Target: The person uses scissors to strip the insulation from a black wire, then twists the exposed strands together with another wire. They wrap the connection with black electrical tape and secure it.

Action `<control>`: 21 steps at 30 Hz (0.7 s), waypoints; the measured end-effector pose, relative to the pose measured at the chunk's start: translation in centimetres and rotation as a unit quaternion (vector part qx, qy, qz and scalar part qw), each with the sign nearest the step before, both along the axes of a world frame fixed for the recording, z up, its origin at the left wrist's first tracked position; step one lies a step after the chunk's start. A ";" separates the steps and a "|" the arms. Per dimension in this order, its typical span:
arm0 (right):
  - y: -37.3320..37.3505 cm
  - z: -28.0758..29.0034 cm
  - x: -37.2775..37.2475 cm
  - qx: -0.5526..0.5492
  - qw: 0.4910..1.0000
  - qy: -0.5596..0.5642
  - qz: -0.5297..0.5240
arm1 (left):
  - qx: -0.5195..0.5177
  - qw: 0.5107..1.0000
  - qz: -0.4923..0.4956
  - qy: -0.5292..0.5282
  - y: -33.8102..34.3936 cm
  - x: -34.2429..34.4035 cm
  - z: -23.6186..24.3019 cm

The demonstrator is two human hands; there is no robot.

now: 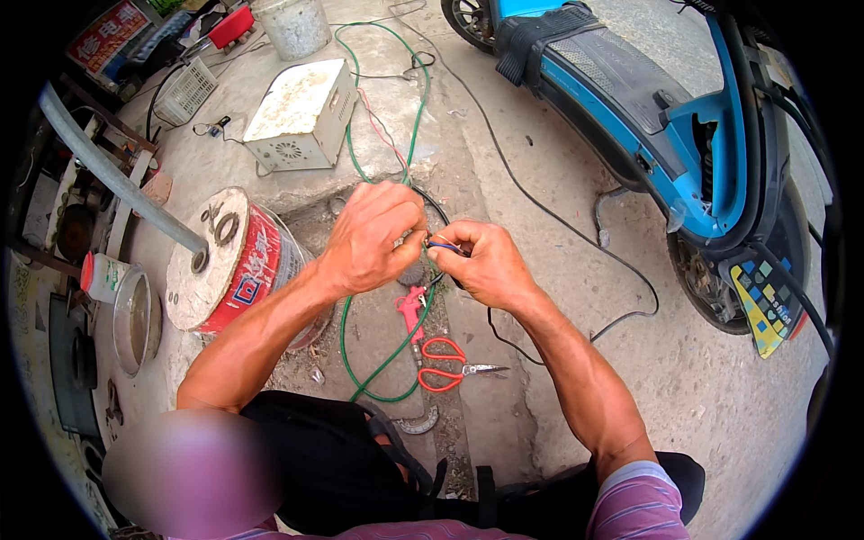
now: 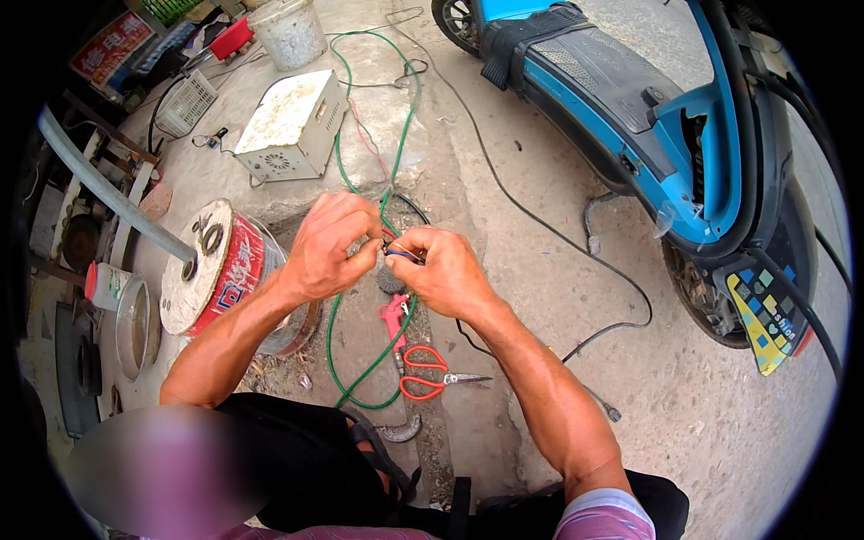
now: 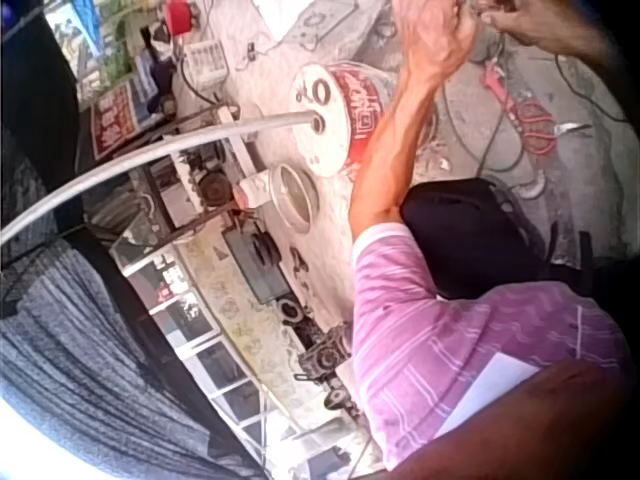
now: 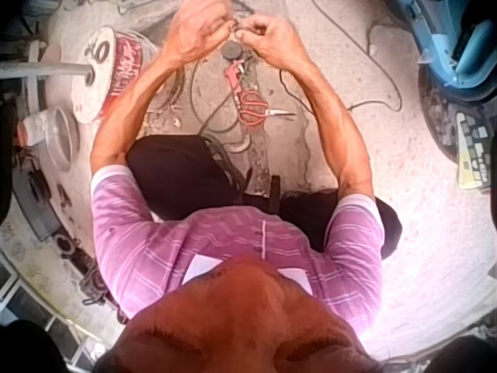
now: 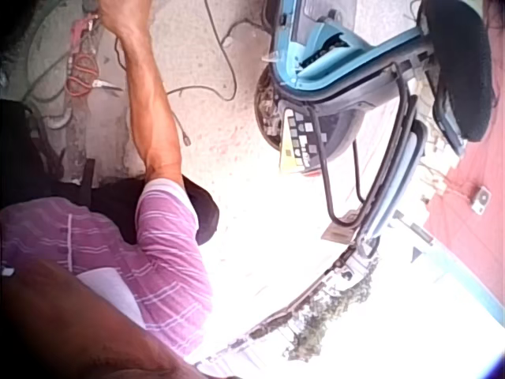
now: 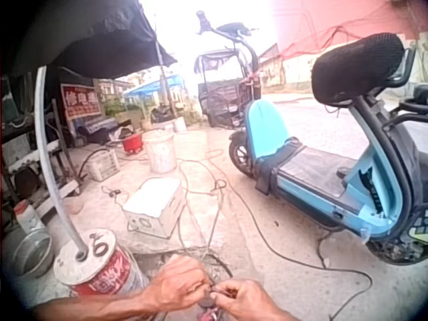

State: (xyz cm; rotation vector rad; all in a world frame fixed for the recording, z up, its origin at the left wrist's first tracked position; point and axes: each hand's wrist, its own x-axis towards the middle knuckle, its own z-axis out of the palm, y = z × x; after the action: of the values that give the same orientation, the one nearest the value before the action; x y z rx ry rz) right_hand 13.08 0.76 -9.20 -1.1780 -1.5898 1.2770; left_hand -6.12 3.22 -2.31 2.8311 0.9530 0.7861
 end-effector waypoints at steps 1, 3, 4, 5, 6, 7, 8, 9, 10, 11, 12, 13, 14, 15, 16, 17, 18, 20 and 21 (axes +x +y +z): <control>0.0 0.0 0.2 0.010 1.000 -0.001 0.004 | 0.014 1.000 -0.015 -0.007 0.2 0.2 0.2; -0.2 0.2 0.5 0.029 1.000 -0.005 0.012 | -0.074 0.996 -0.033 -0.022 0.8 -0.1 -0.6; -0.2 0.3 0.6 0.038 0.999 -0.008 0.016 | -0.118 0.992 -0.041 -0.029 0.9 -0.2 -1.0; -0.3 0.5 0.7 0.048 0.999 -0.011 0.021 | -0.155 0.987 -0.035 -0.035 1.0 -0.5 -1.3; -0.3 0.6 0.8 0.069 0.997 -0.029 0.024 | -0.193 0.980 -0.030 -0.041 1.0 -0.4 -1.5; -0.3 0.7 1.0 0.090 0.994 -0.046 0.027 | -0.230 0.972 -0.026 -0.047 1.1 -0.4 -1.6; -0.3 0.7 1.1 0.112 0.991 -0.064 0.031 | -0.266 0.963 -0.009 -0.047 1.1 -0.3 -1.7; -0.4 0.6 1.2 0.122 0.990 -0.067 0.017 | -0.301 0.952 0.007 -0.046 1.1 -0.1 -1.5; -0.6 0.4 1.1 0.132 0.989 -0.070 0.004 | -0.336 0.941 0.024 -0.045 1.1 0.1 -1.5; -0.7 0.3 1.1 0.142 0.987 -0.073 -0.009 | -0.378 0.923 0.029 -0.066 1.2 0.1 -1.8; -0.8 0.5 0.8 0.138 0.988 -0.072 -0.021 | -0.418 0.904 0.036 -0.087 1.4 -0.1 -2.0; -0.9 0.6 0.6 0.133 0.988 -0.070 -0.033 | -0.457 0.882 0.044 -0.107 1.5 -0.4 -2.1; -1.0 0.8 0.3 0.128 0.988 -0.069 -0.045 | -0.466 0.876 0.045 -0.118 1.5 -0.6 -2.0; -0.9 0.6 0.2 0.091 0.994 -0.021 -0.053 | -0.476 0.869 0.044 -0.129 1.5 -0.7 -1.9; -0.8 0.1 -0.1 0.055 0.996 0.027 -0.061 | -0.486 0.862 0.042 -0.139 1.6 -0.7 -1.9; -0.8 -0.2 -0.2 0.018 0.995 0.074 -0.069 | -0.488 0.860 0.039 -0.144 1.7 -0.8 -2.0; -0.7 -0.4 -0.2 0.023 0.995 0.077 -0.068 | -0.490 0.859 0.037 -0.148 1.8 -1.0 -2.1; -0.5 -0.5 -0.3 0.033 0.994 0.081 -0.065 | -0.475 0.867 0.025 -0.149 1.8 -1.2 -2.2; -0.5 -0.7 -0.2 0.026 0.994 0.087 -0.065 | -0.460 0.876 0.014 -0.145 1.6 -1.0 -1.8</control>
State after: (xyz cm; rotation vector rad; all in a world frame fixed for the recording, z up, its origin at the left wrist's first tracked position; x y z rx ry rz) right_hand 12.84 0.27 -9.90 -1.0885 -1.3902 1.2125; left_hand -7.11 4.85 -4.14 1.8236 0.9636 0.5206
